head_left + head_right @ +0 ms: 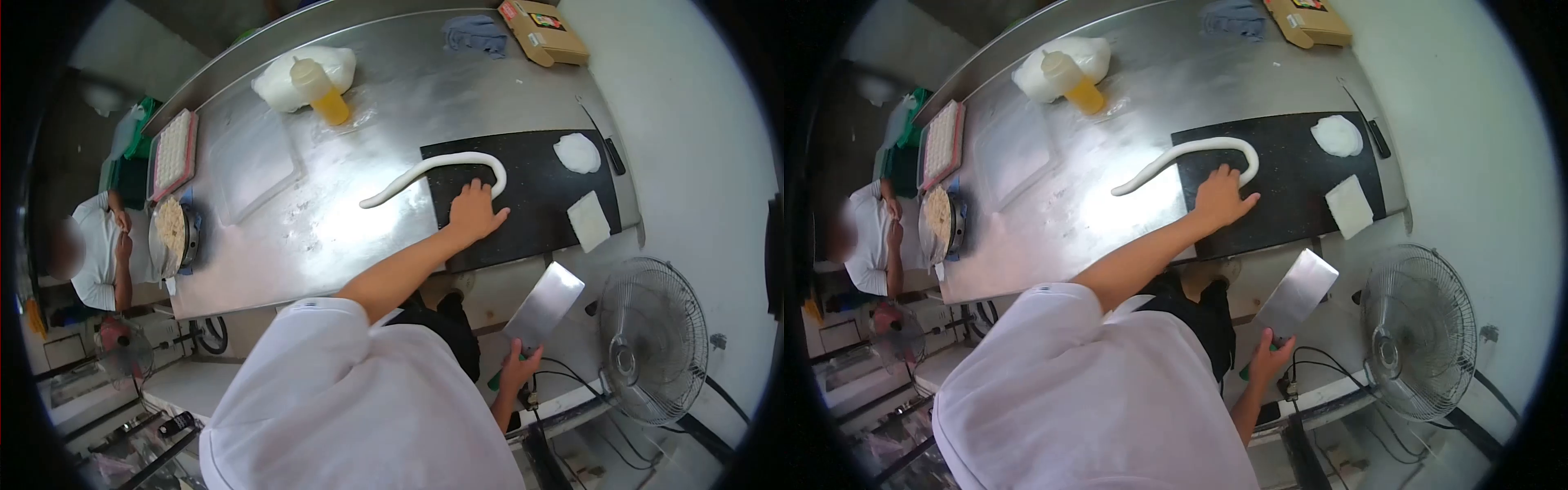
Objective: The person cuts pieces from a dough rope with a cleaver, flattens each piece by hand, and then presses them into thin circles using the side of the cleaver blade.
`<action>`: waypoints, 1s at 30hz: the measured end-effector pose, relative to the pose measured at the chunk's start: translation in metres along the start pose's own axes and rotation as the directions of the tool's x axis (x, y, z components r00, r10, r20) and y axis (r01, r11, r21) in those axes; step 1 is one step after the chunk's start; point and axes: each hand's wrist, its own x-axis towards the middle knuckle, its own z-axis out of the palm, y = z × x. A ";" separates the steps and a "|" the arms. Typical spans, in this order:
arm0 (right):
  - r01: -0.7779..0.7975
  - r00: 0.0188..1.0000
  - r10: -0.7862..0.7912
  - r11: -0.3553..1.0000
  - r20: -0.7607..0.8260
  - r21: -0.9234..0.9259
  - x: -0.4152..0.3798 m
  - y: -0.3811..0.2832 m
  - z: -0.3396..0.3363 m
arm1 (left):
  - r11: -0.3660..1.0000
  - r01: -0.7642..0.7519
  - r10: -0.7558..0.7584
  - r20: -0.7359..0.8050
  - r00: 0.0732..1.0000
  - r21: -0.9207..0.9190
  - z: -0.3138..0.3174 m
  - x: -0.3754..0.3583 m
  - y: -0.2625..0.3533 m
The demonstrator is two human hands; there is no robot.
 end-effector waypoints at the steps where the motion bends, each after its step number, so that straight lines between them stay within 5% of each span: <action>1: -0.004 1.000 0.004 1.000 -0.006 0.009 0.007 0.005 -0.004 | 1.000 -0.010 0.010 0.003 1.000 0.007 0.009 0.013 0.006; 4: -0.014 1.000 0.016 0.995 0.021 -0.097 0.031 0.013 -0.026 | 0.993 0.067 -0.065 -0.022 0.998 0.101 0.062 0.045 -0.005; 8: 0.151 0.988 -0.145 0.979 0.051 -0.136 0.050 -0.016 -0.022 | 0.977 0.138 -0.134 -0.035 0.990 0.161 0.041 0.042 -0.014; 10: 0.241 0.967 -0.233 0.968 0.100 -0.074 0.065 -0.025 -0.020 | 0.932 -0.187 0.140 0.169 0.976 0.310 0.031 0.038 -0.027; 12: 0.272 0.944 -0.280 0.960 0.173 0.069 0.085 -0.027 -0.018 | 0.940 -0.140 0.115 0.100 0.988 0.310 0.038 0.042 -0.040; 14: 0.272 0.946 -0.267 0.962 0.183 0.002 0.109 -0.017 -0.022 | 0.927 -0.193 0.178 0.075 0.981 0.321 0.039 0.054 -0.052; 18: 0.189 0.948 -0.177 0.982 0.264 -0.021 0.131 -0.044 -0.029 | 0.922 0.123 -0.046 -0.211 0.976 0.368 0.011 0.086 -0.081; 19: 0.272 0.922 -0.273 0.961 0.276 0.044 0.138 -0.039 -0.027 | 0.894 0.262 -0.165 -0.278 0.946 0.362 0.001 0.090 -0.090; 21: 0.272 0.914 -0.268 0.962 0.306 0.029 0.145 -0.044 -0.027 | 0.842 0.461 -0.350 -0.366 0.862 0.280 -0.010 0.081 -0.097; 25: 0.238 0.912 -0.252 0.968 0.324 0.082 0.149 -0.050 -0.022 | 0.883 0.467 -0.422 -0.347 0.837 0.052 -0.026 0.045 -0.094; 28: 0.221 0.905 -0.232 0.973 0.357 0.070 0.148 -0.050 -0.018 | 0.919 0.394 -0.379 -0.293 0.878 -0.009 -0.013 0.023 -0.112; 30: 0.215 0.901 -0.228 0.974 0.368 0.077 0.148 -0.051 -0.014 | 0.962 0.204 -0.245 -0.239 0.940 -0.183 -0.014 0.015 -0.120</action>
